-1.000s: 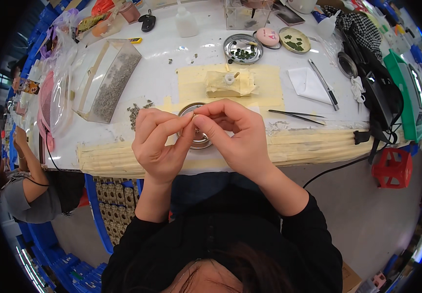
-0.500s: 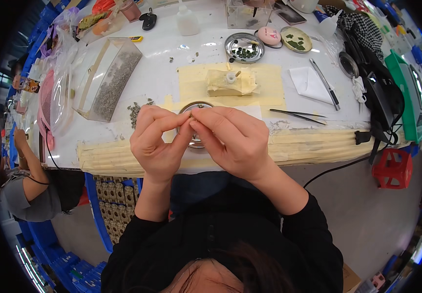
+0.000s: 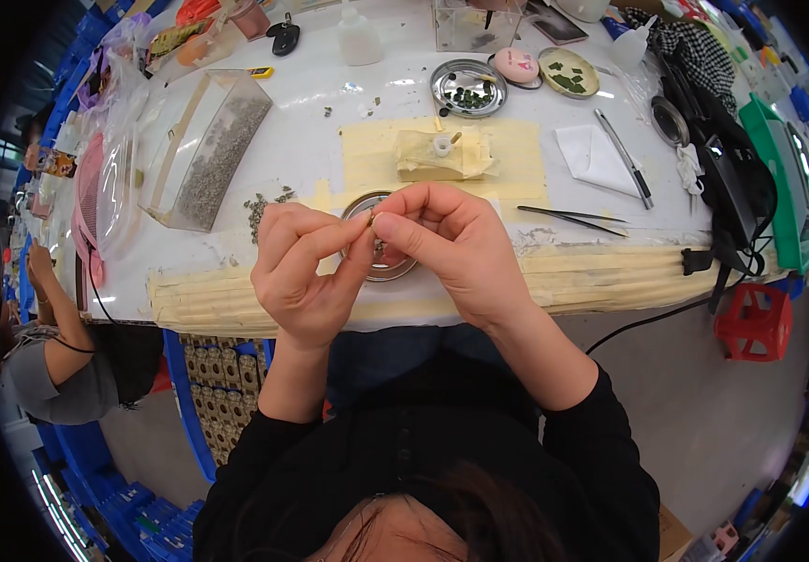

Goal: Picking up tiny metal pins and inserting them into a circular metal component at a factory workbench.

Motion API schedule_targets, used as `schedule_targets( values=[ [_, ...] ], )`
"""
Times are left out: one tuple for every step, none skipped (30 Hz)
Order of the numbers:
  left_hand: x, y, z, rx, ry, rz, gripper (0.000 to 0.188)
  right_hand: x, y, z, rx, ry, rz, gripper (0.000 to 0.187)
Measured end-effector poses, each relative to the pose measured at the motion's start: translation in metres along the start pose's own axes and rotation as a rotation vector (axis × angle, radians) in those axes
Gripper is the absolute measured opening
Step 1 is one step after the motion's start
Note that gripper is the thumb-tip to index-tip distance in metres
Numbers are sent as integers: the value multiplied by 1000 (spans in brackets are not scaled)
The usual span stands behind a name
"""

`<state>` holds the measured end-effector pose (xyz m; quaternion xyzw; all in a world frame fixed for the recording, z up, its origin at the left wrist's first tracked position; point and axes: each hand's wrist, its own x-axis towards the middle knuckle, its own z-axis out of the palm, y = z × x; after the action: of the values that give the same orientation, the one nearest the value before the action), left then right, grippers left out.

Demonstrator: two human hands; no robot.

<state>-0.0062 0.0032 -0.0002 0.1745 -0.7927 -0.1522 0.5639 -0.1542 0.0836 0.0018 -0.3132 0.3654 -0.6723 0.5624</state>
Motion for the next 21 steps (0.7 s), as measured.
schedule_targets(
  values=[
    [-1, 1, 0, -3, -5, -12, 25, -1, 2, 4, -55, 30, -62, 14],
    [-1, 1, -1, -5, -10, -24, 25, -1, 2, 7, -111, 60, -125, 13],
    [-1, 1, -1, -12, -16, -37, 25, -1, 1, 7, -397, 68, -337, 15],
    [0, 0, -1, -18, -22, -49, 25, 0, -1, 7, -684, 74, -549, 17],
    [0, -1, -1, -25, -28, -61, 24, 0, -2, 7, -971, 79, -761, 19],
    [0, -1, -2, -34, -29, -71, 24, 0, -3, 9, -1044, 71, -843, 22],
    [0, -2, -3, -43, -29, -81, 24, -1, -3, 11, -1116, 62, -925, 25],
    [-1, -3, -3, -53, -29, -91, 24, -1, -3, 12, -1189, 52, -1008, 27],
    [-1, -3, -3, -51, -20, -87, 24, -1, -1, 10, -1208, 44, -1016, 32],
    [-2, -4, -3, -50, -10, -84, 24, 0, 0, 9, -1200, 67, -1001, 32],
    [-2, -4, -3, -48, -1, -80, 24, 0, 1, 9, -1190, 89, -986, 31],
    [-2, -3, -2, -49, 0, -87, 24, 0, 2, 8, -1183, 114, -971, 30],
    [-2, -2, -2, -49, 1, -95, 24, 1, 2, 5, -1179, 117, -934, 28],
    [-2, -1, -2, -49, 1, -102, 24, 1, 2, 2, -1175, 121, -896, 26],
    [-2, -2, -2, -54, 1, -101, 24, 1, 2, 1, -1169, 124, -858, 24],
    [-2, -2, -2, -59, 1, -101, 24, 0, 1, 2, -1070, 105, -754, 22],
    [-2, -2, -3, -64, 1, -100, 25, -1, -1, 4, -970, 86, -650, 20],
    [-2, -3, -3, -60, 0, -89, 25, -3, -1, 6, -869, 68, -546, 18],
    [-2, -3, -3, -56, -1, -79, 24, -4, 0, 7, -674, 58, -445, 18],
    [-2, -3, -3, -52, -2, -68, 24, -4, 3, 8, -479, 47, -342, 17],
    [-2, -3, -2, -41, 0, -71, 25, -5, 4, 8, -284, 36, -240, 16]
  ],
)
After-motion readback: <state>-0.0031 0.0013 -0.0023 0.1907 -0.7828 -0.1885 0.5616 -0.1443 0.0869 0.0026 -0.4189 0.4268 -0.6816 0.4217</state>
